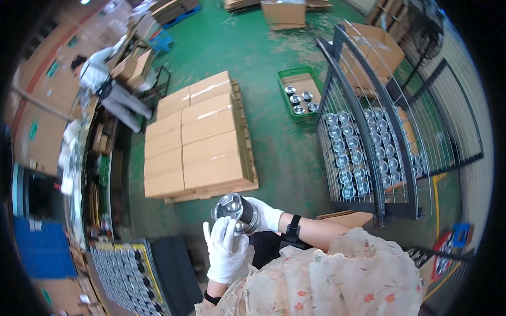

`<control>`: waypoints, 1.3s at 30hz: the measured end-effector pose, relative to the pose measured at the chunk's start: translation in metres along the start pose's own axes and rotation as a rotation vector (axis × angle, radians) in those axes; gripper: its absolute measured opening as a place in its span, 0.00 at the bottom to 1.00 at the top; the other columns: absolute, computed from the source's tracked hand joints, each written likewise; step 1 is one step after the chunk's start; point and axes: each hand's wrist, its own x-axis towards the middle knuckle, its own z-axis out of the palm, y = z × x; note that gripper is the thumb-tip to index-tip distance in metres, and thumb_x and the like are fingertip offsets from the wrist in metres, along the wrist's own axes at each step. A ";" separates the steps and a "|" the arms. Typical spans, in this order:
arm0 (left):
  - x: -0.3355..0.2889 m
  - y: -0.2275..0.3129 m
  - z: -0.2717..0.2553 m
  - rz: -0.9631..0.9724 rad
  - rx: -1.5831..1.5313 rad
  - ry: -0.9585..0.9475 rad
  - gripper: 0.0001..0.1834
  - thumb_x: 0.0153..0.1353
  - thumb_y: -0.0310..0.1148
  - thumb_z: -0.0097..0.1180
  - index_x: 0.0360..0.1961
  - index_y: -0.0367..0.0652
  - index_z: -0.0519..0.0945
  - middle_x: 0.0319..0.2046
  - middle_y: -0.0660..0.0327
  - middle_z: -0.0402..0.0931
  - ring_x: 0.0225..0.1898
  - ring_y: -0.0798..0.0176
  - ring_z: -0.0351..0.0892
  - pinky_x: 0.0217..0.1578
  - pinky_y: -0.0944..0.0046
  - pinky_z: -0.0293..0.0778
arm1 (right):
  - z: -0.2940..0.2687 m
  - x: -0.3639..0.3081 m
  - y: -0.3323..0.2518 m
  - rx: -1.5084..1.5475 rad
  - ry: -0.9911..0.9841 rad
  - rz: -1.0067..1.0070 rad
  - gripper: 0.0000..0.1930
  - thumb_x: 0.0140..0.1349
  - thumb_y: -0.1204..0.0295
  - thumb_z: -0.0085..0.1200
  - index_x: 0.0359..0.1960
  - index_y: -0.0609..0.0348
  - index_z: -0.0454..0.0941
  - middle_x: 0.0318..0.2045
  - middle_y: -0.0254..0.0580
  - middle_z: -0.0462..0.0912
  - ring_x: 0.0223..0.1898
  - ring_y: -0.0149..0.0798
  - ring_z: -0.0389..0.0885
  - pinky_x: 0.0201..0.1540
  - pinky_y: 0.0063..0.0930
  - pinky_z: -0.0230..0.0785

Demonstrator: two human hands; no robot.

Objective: Inspecting and organizing engine pistons in a manufacturing facility.

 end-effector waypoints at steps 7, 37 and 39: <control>0.169 -0.073 0.054 0.202 -0.294 -0.208 0.12 0.54 0.35 0.61 0.38 0.41 0.79 0.35 0.55 0.78 0.39 0.49 0.76 0.45 0.52 0.71 | -0.009 0.019 -0.097 0.177 0.245 -0.344 0.17 0.69 0.55 0.41 0.43 0.54 0.76 0.32 0.42 0.85 0.32 0.40 0.83 0.41 0.38 0.77; 0.871 -0.272 0.554 -0.672 -0.579 -1.088 0.10 0.60 0.34 0.52 0.40 0.40 0.75 0.32 0.56 0.76 0.33 0.58 0.79 0.35 0.60 0.78 | 0.081 -0.084 -0.571 -0.559 2.526 -1.235 0.07 0.62 0.80 0.50 0.41 0.62 0.76 0.39 0.45 0.77 0.43 0.40 0.75 0.49 0.31 0.66; 0.905 -0.264 0.624 -0.176 -0.193 -1.193 0.25 0.59 0.41 0.53 0.53 0.37 0.75 0.37 0.52 0.78 0.42 0.59 0.78 0.44 0.63 0.73 | 0.075 -0.088 -0.563 -0.058 2.548 -1.015 0.12 0.69 0.70 0.45 0.44 0.65 0.77 0.38 0.47 0.81 0.41 0.36 0.77 0.48 0.28 0.67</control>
